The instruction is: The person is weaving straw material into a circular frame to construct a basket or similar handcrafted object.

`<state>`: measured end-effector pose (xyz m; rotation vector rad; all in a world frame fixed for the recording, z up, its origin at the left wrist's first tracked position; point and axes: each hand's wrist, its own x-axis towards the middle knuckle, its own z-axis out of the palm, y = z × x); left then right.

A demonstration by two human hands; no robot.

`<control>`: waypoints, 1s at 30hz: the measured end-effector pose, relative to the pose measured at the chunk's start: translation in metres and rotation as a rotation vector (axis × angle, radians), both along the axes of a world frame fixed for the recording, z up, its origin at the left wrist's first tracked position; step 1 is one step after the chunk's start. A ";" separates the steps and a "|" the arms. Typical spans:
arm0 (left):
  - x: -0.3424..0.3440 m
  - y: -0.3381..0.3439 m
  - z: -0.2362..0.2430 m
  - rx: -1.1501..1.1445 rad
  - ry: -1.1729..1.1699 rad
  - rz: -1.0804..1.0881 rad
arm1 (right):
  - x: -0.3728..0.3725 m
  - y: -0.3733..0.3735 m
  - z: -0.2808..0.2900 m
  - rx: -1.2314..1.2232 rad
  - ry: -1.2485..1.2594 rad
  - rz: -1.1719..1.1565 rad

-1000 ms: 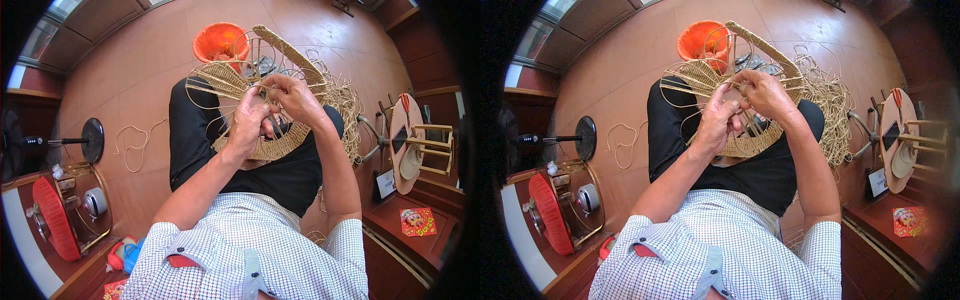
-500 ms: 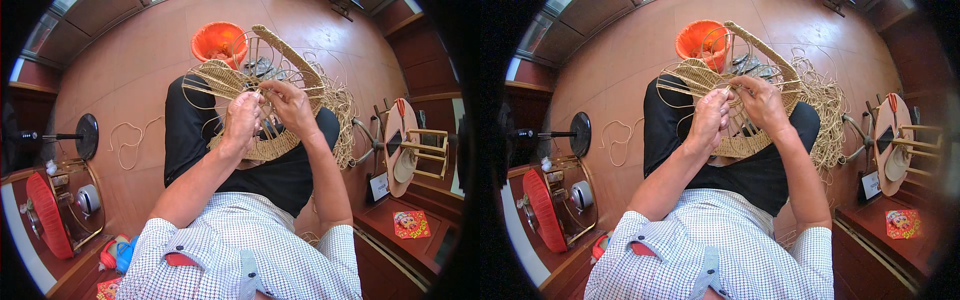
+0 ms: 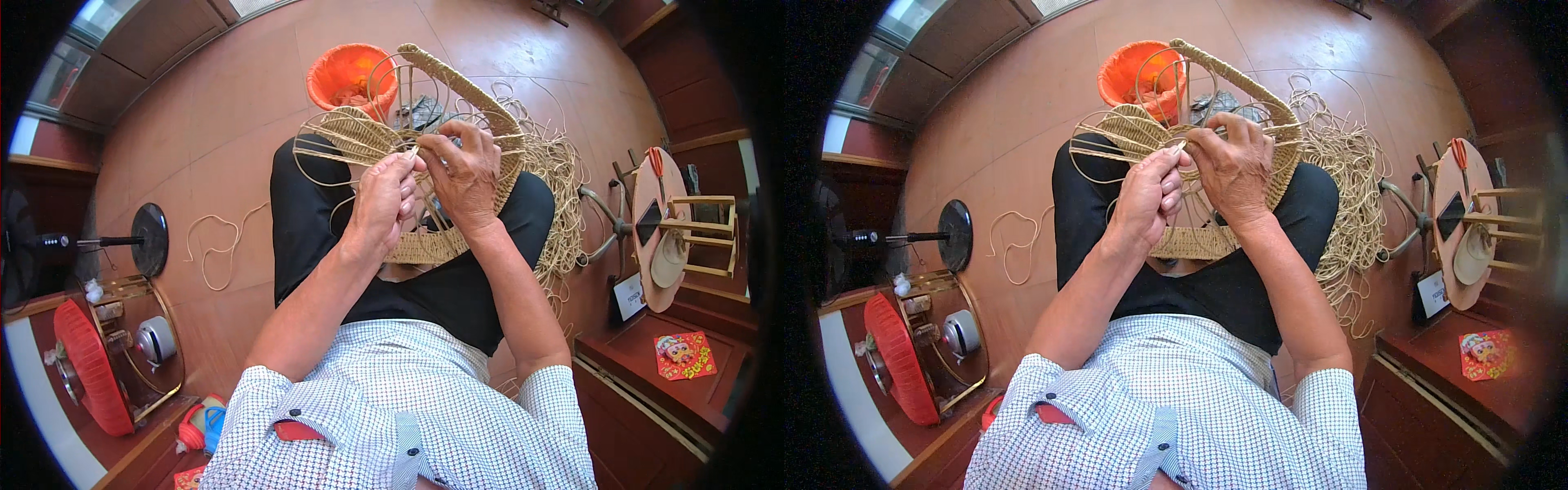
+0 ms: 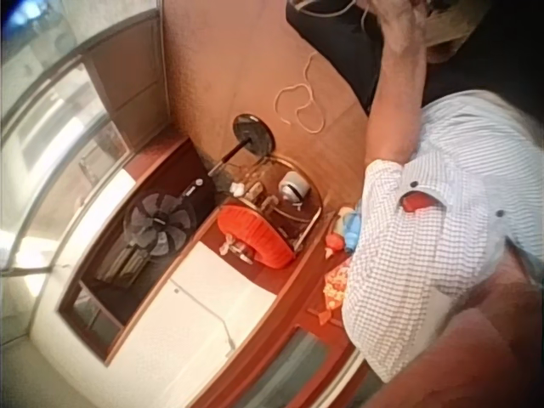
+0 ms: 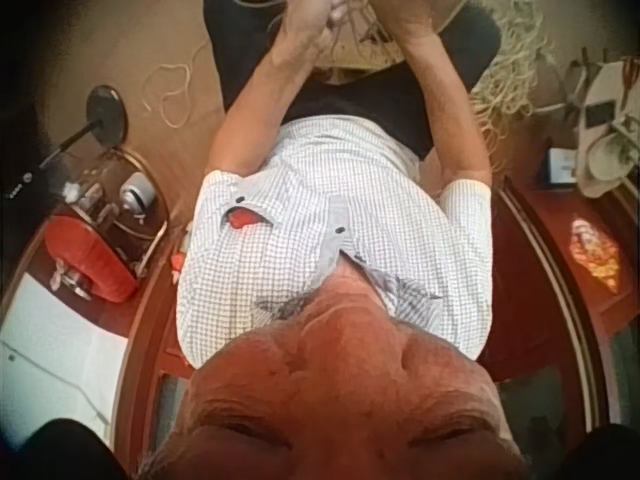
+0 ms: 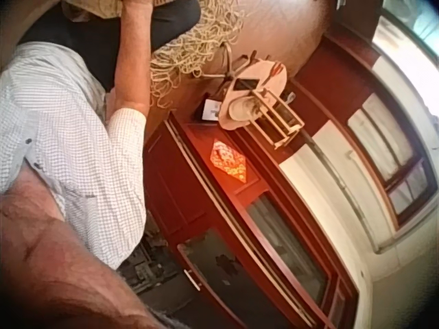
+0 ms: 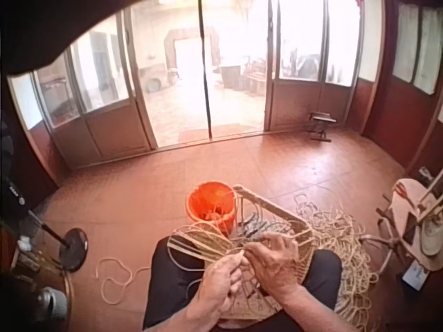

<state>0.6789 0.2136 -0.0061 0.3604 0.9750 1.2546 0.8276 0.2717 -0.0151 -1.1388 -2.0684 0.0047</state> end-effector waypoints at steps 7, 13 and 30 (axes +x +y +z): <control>-0.024 -0.013 0.011 0.022 0.046 -0.021 | -0.003 0.003 -0.014 -0.075 0.063 0.019; -0.095 -0.072 0.041 0.038 0.630 -0.088 | -0.002 0.005 -0.016 -0.124 0.156 0.017; -0.488 -0.430 0.071 -0.976 2.096 -0.075 | 0.001 0.004 -0.025 -0.104 0.153 0.034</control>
